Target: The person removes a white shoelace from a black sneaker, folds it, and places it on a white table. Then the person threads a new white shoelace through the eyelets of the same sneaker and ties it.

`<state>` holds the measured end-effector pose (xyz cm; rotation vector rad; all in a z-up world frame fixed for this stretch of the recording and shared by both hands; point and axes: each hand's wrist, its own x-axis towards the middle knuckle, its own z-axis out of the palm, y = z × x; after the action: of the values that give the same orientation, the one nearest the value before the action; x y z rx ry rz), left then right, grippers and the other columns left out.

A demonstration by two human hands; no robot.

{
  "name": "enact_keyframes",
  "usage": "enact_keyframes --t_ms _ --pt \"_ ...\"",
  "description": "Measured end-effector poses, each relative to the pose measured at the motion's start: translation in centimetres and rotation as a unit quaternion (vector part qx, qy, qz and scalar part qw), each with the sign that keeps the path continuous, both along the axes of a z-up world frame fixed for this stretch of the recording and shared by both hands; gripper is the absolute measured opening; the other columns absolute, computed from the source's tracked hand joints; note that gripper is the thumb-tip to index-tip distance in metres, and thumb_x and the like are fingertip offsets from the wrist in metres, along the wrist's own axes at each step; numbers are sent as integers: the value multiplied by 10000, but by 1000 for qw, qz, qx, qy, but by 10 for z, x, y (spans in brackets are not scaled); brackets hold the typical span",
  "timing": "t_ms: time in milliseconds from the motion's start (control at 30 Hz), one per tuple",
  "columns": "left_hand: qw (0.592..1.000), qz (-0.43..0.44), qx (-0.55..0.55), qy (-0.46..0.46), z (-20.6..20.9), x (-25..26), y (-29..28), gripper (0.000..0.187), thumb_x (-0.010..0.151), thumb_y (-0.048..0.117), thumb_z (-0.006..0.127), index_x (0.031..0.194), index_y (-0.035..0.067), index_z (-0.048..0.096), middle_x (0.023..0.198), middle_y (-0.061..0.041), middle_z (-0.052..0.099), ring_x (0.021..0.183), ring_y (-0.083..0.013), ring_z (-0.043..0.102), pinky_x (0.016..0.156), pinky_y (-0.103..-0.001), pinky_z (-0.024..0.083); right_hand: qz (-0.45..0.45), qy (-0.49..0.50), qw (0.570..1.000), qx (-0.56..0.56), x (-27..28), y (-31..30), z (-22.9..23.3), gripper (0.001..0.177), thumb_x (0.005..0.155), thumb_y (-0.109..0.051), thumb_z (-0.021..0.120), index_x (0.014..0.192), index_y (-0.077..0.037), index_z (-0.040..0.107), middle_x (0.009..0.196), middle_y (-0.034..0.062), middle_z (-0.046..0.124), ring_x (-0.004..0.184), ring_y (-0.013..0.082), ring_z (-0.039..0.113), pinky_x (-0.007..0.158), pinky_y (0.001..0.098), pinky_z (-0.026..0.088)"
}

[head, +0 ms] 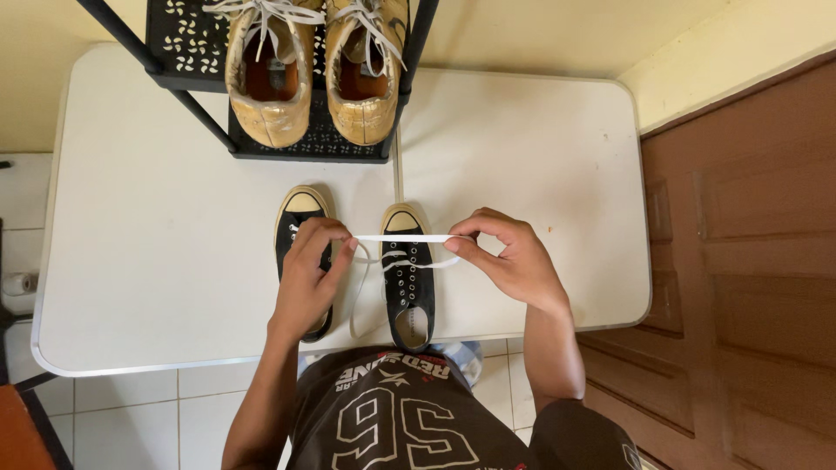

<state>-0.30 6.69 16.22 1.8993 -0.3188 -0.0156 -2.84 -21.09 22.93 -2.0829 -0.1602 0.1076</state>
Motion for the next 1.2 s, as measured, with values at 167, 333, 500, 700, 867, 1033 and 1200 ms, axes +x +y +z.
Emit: enact_keyframes --t_ms 167,333,500,700,867,1033,1200 --pt "999 -29 29 -30 14 3 -5 242 971 154 667 1176 26 657 1190 -135 630 1111 -312 597 835 -376 511 17 -23 1000 1 4 10 4 120 941 -137 760 1005 -37 743 879 40 707 814 121 638 770 269 501" --pt "982 -129 -66 -124 21 3 -26 275 963 149 716 1194 11 659 1183 -129 658 1127 -301 606 972 -394 486 54 -17 998 -2 8 22 7 123 931 -137 773 1001 -39 747 825 40 667 773 118 621 736 264 511" --pt "979 -140 -118 -88 9 5 -37 134 952 112 747 1029 19 688 997 -80 689 990 -247 625 888 -354 497 46 -10 998 30 10 19 5 107 932 -114 769 990 -30 736 831 40 666 779 113 609 744 262 499" --pt "986 -107 -127 -8 -11 6 -25 78 940 76 736 958 17 688 920 -64 696 938 -210 624 856 -333 488 31 20 998 58 9 8 -4 62 953 -69 724 987 -17 716 864 29 676 815 106 596 781 256 480" --pt "994 -71 -85 -8 -14 11 -18 78 942 93 737 951 28 694 907 -58 679 910 -208 616 827 -338 486 5 6 996 90 9 10 -9 55 989 -54 708 1019 -8 698 890 38 666 851 109 586 808 258 470" --pt "996 -75 -42 -31 3 22 -19 171 936 141 745 1022 12 674 1030 -94 665 1002 -247 604 887 -369 490 -15 -12 995 100 10 17 -5 54 1011 -56 680 1043 -14 689 927 33 674 871 103 598 810 241 475" --pt "973 -173 -115 -101 19 26 -29 281 988 146 693 1210 -24 667 1236 -128 655 1190 -296 593 1033 -407 455 35 -46 997 49 13 25 6 64 982 -53 711 1028 -11 694 913 42 660 843 113 618 794 241 486"
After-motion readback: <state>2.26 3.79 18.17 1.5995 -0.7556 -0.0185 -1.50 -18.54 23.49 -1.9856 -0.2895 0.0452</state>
